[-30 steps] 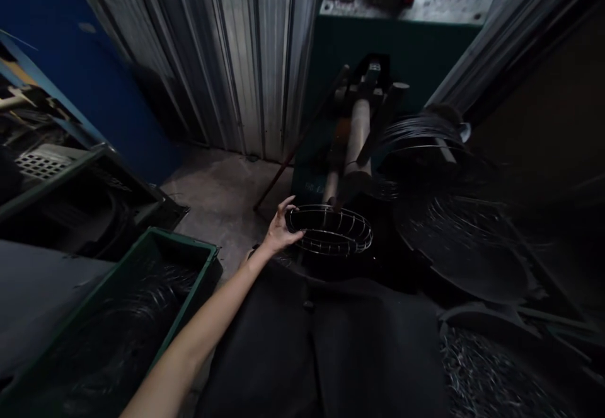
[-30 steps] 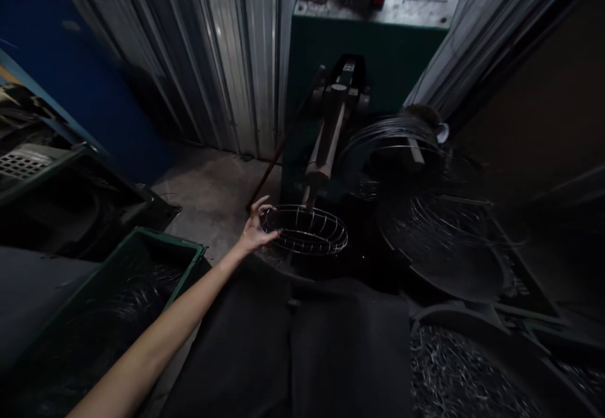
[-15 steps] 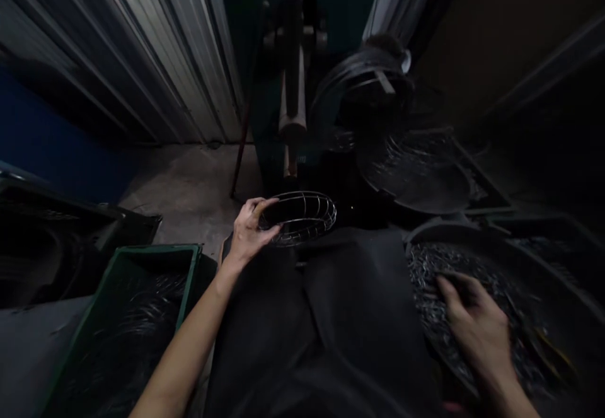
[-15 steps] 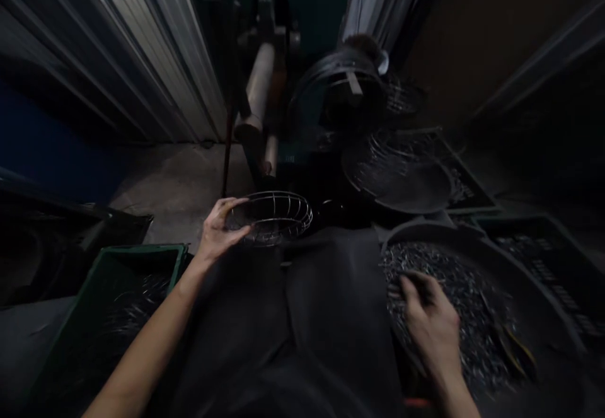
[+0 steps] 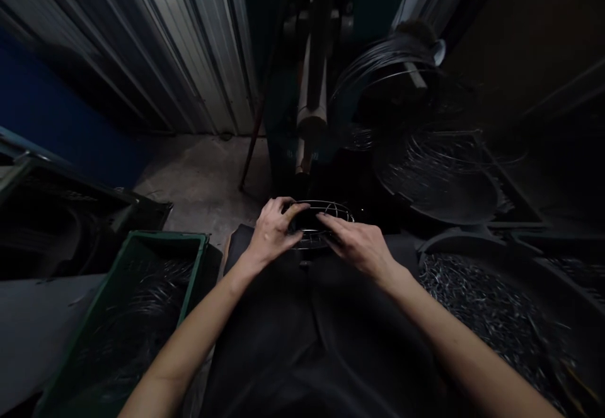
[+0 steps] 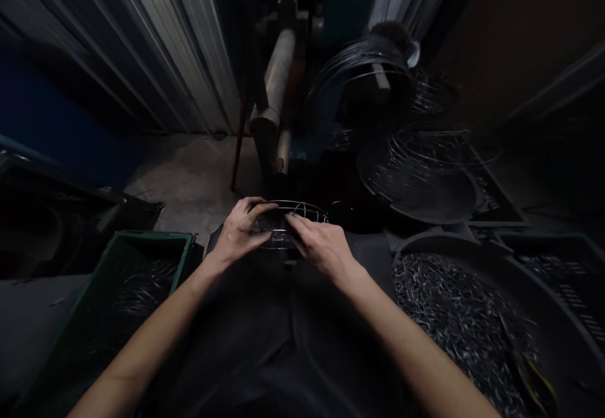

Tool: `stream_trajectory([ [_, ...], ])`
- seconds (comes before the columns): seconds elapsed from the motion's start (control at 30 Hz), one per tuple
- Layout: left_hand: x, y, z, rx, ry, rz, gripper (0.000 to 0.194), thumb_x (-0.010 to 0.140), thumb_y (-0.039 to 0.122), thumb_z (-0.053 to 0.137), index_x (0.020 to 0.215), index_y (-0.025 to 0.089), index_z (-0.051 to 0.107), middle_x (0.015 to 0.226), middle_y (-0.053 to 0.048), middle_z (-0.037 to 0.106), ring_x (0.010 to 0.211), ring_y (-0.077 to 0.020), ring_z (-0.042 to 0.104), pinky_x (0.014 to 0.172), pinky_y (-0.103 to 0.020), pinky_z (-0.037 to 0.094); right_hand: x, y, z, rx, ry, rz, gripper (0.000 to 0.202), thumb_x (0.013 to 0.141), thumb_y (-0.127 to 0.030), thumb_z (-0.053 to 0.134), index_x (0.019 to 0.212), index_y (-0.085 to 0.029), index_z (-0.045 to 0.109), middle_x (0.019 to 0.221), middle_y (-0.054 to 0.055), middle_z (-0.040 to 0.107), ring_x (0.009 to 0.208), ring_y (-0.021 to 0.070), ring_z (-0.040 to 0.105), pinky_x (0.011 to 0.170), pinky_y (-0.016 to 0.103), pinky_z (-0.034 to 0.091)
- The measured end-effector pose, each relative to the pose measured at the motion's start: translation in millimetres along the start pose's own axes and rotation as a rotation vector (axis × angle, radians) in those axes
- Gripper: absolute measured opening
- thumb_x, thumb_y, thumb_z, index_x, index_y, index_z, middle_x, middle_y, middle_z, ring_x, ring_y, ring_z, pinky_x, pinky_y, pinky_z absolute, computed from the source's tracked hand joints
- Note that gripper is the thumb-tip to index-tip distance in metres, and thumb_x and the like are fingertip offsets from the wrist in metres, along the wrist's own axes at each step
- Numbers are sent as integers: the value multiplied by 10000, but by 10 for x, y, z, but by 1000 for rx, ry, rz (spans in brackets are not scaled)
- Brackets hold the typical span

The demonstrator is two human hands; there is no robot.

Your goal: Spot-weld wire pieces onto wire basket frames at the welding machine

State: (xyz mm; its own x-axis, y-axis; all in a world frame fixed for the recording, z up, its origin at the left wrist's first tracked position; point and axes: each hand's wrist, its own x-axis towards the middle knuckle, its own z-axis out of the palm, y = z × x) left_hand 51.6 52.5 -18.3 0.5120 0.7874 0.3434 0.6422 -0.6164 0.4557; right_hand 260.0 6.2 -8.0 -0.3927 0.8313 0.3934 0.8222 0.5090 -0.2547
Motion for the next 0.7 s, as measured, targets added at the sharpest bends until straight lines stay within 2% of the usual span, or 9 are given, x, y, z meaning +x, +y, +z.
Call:
stream_trajectory([
  [0.07, -3, -9, -21, -33, 5, -31, 528, 716, 188, 688, 1218, 268, 542, 1159, -59, 521, 1082, -238, 526, 948, -405, 463, 7, 43, 42, -203, 13, -162, 321, 860, -87, 525, 1153, -146, 642, 1085, 59, 700, 688, 143, 666, 565, 260, 450],
  [0.17, 3, -17, -34, -98, 27, -85, 517, 703, 176, 681, 1196, 260, 550, 1127, -52, 526, 1074, -232, 535, 945, -394, 469, 21, 102, 84, -305, 76, -313, 300, 863, -61, 524, 1096, -173, 675, 1046, 37, 714, 607, 99, 624, 569, 254, 403],
  [0.3, 30, -27, -30, -177, 54, -130, 520, 685, 158, 672, 1182, 248, 549, 1106, -55, 520, 1082, -229, 537, 946, -394, 472, 113, 153, 101, -313, 177, -384, 307, 865, -55, 542, 1101, -197, 678, 1051, 30, 713, 604, 70, 595, 599, 246, 373],
  [0.4, 51, -41, -24, -190, 63, -169, 525, 681, 152, 672, 1182, 248, 549, 1108, -56, 519, 1066, -231, 535, 937, -402, 474, 198, 148, 77, -330, 227, -419, 278, 870, -42, 535, 1063, -172, 688, 1039, 25, 717, 593, 65, 572, 590, 251, 365],
  [0.53, 65, -65, -13, -193, 83, -212, 527, 667, 144, 675, 1170, 253, 559, 1101, -50, 524, 1046, -233, 535, 934, -403, 472, 282, 122, 44, -394, 248, -478, 290, 888, -10, 478, 1034, -143, 690, 1045, 19, 715, 584, 70, 543, 582, 261, 367],
  [0.7, 62, -84, -18, -208, 118, -228, 512, 660, 145, 677, 1148, 253, 571, 1115, -50, 527, 1054, -232, 535, 935, -396, 477, 324, 112, 56, -439, 258, -526, 262, 875, -23, 515, 1018, -151, 695, 1034, 30, 718, 591, 75, 529, 578, 268, 362],
])
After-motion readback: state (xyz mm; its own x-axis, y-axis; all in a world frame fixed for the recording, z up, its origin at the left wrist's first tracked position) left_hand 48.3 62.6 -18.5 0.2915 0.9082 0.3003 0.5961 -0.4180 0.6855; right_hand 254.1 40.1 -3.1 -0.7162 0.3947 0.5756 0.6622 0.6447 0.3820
